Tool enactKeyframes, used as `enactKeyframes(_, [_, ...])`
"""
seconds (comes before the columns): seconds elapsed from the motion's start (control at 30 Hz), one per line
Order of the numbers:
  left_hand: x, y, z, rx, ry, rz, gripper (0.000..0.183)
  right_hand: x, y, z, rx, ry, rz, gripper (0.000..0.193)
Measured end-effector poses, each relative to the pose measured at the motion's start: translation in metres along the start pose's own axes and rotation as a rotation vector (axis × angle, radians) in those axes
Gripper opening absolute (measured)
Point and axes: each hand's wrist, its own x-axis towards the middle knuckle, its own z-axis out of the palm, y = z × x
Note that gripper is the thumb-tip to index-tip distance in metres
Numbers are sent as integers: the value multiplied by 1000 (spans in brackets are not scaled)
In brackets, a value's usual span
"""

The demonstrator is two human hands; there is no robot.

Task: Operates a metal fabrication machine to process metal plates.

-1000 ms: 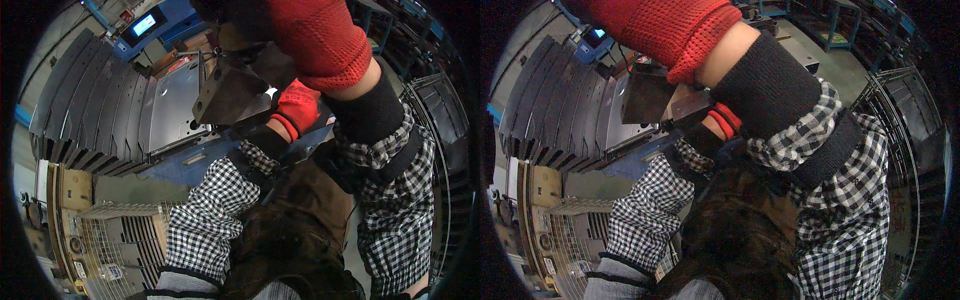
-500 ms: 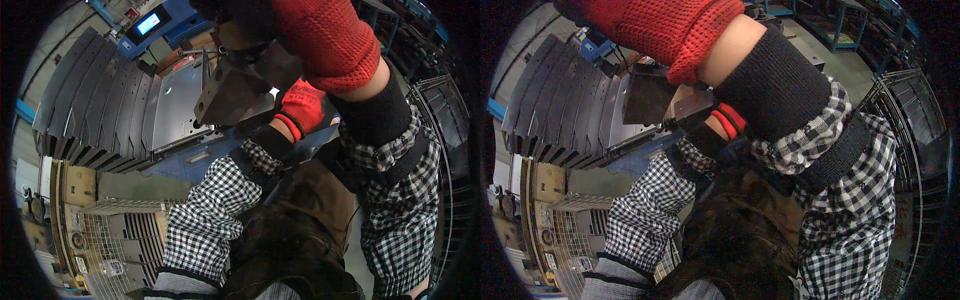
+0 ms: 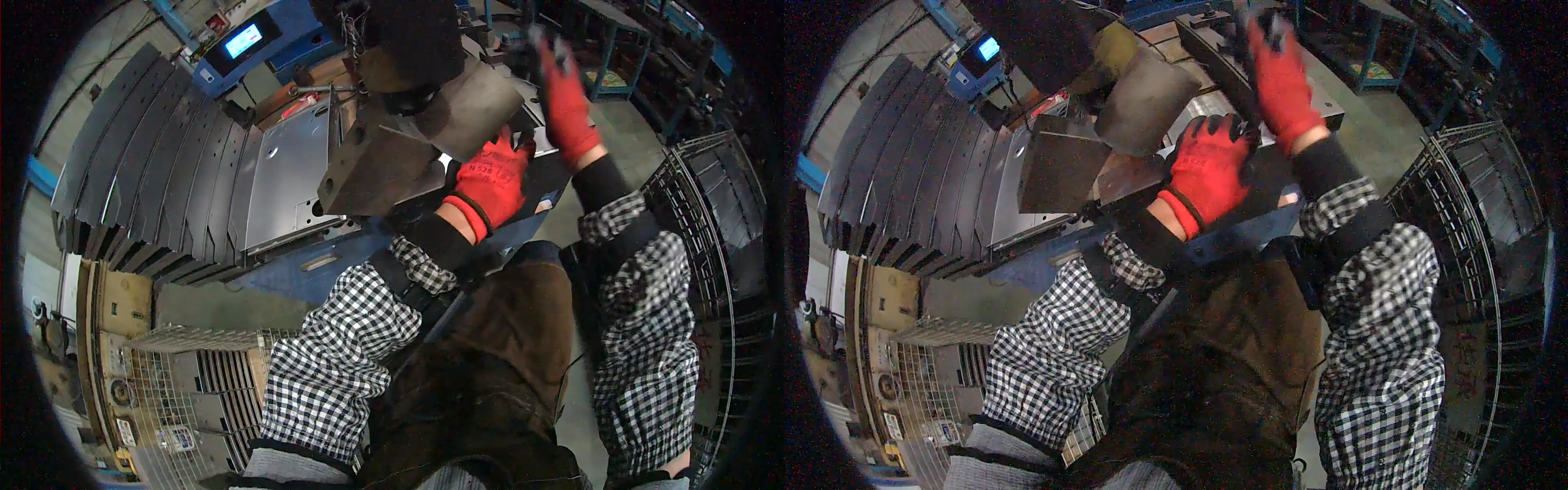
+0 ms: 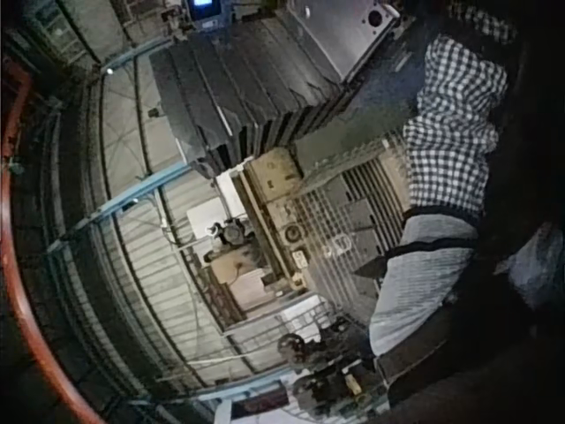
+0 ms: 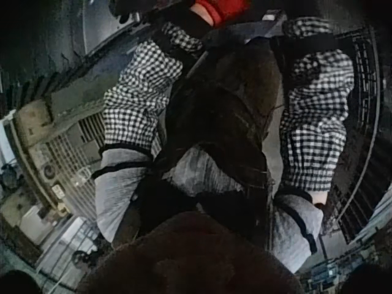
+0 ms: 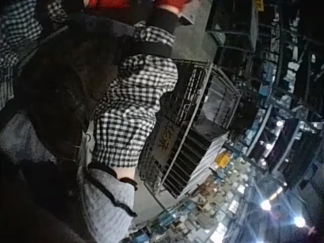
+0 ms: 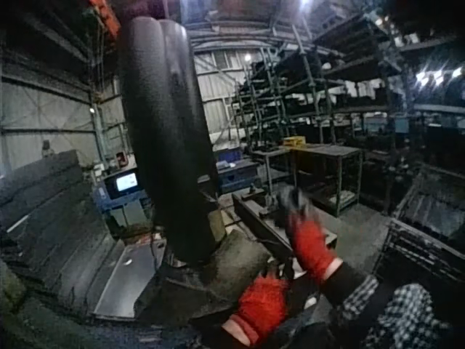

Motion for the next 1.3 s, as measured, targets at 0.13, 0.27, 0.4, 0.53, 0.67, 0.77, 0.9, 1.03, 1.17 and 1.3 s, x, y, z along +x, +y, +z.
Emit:
enactKeyframes(0.13, [-1,-1,-1,33,-113,-58,45,-46,-14,15,222,-374,227,50])
enactKeyframes(0.27, [-6,-12,7,97,19,-19,44,-34,-27,20,258,-361,207,55])
enactKeyframes(0.4, [0,-9,13,129,73,-16,46,-18,-5,31,292,-569,157,54])
enactKeyframes(0.53, [-1,-12,13,103,43,-41,49,-13,-13,32,242,-672,158,53])
enactKeyframes(0.67, [-3,-20,16,92,0,-75,52,-1,-37,13,139,-870,120,36])
enactKeyframes(0.77, [-3,-18,21,104,113,-11,54,-8,-26,20,185,-758,188,43])
enactKeyframes(0.9, [-3,-16,14,109,24,-31,57,-11,-29,19,240,-679,260,58])
enactKeyframes(1.03, [-3,-18,18,98,104,-5,56,-8,-30,20,249,-652,256,59])
enactKeyframes(1.17, [-4,-13,14,129,79,-48,54,-7,-35,10,248,-710,251,43])
enactKeyframes(1.3, [1,-11,12,77,81,-13,53,-7,-29,15,232,-663,262,41])
